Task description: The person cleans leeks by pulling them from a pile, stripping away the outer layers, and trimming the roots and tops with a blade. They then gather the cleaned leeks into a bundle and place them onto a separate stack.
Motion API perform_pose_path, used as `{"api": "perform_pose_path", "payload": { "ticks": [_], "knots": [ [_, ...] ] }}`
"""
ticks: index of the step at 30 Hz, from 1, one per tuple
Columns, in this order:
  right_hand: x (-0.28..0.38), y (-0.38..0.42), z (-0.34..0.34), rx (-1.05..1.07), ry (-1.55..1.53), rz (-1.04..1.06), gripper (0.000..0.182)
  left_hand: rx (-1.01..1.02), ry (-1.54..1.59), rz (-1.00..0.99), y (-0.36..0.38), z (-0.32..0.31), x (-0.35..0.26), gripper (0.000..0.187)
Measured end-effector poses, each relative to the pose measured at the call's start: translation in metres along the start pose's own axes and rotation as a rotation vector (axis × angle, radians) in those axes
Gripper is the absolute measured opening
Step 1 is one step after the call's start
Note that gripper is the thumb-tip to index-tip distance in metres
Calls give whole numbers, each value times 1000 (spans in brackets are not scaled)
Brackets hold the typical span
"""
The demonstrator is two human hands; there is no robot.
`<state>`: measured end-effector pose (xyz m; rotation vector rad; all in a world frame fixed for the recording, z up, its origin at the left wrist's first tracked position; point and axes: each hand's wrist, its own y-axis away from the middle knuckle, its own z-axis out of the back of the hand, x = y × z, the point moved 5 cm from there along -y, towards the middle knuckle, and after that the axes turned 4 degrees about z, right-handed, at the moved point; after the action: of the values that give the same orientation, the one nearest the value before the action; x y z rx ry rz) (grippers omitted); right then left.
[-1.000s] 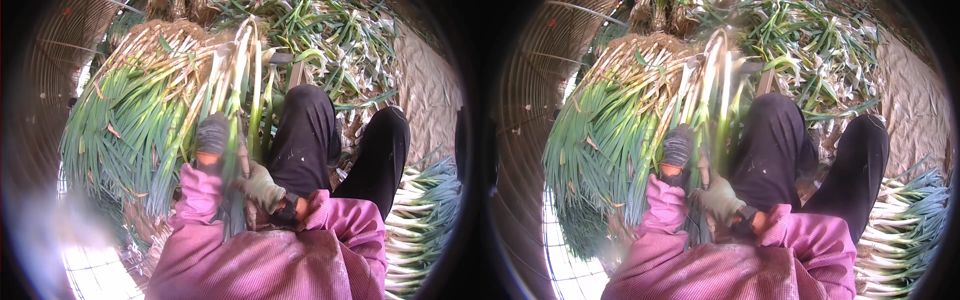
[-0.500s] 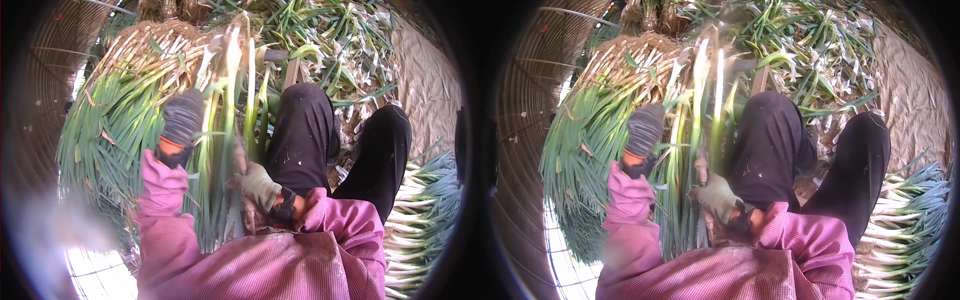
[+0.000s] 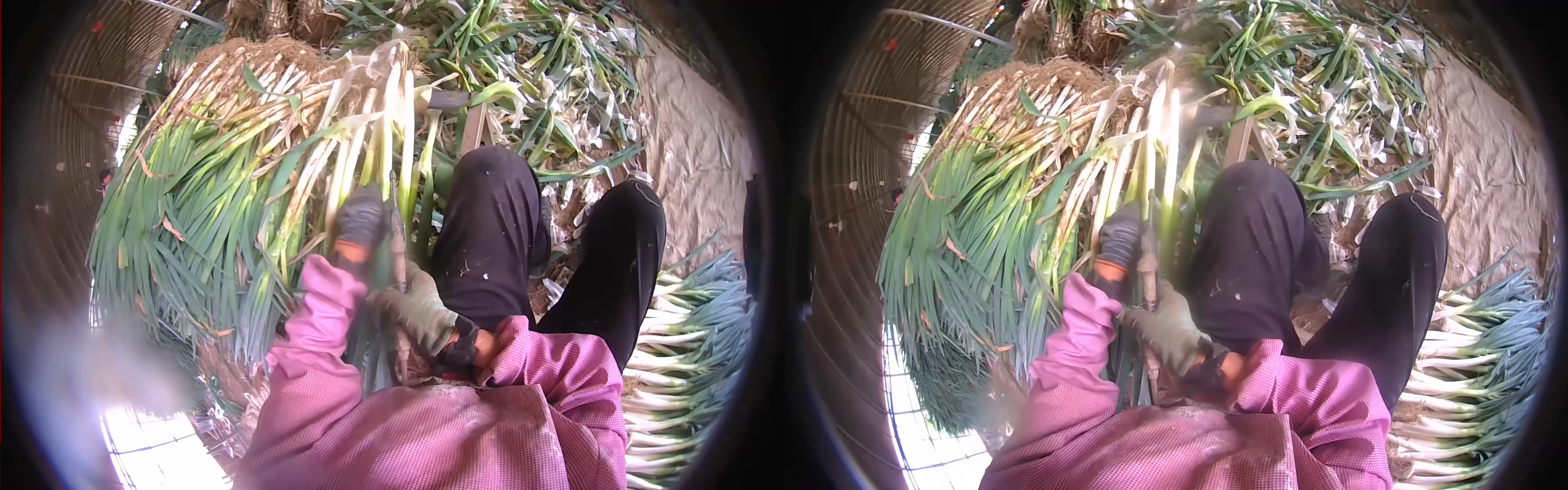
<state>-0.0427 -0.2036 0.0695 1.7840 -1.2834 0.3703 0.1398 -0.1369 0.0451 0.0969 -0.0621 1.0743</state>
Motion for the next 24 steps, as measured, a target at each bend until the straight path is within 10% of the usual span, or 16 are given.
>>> {"api": "perform_pose_path", "payload": {
  "ticks": [7, 24],
  "knots": [
    [23, 4, 0, 3, 41, -28, 40, 439, 119, 188, 32, -3, 5, 40],
    [4, -18, -2, 57, 153, -114, 39, 121, 676, -267, 227, 3, 40, 20]
  ]
}}
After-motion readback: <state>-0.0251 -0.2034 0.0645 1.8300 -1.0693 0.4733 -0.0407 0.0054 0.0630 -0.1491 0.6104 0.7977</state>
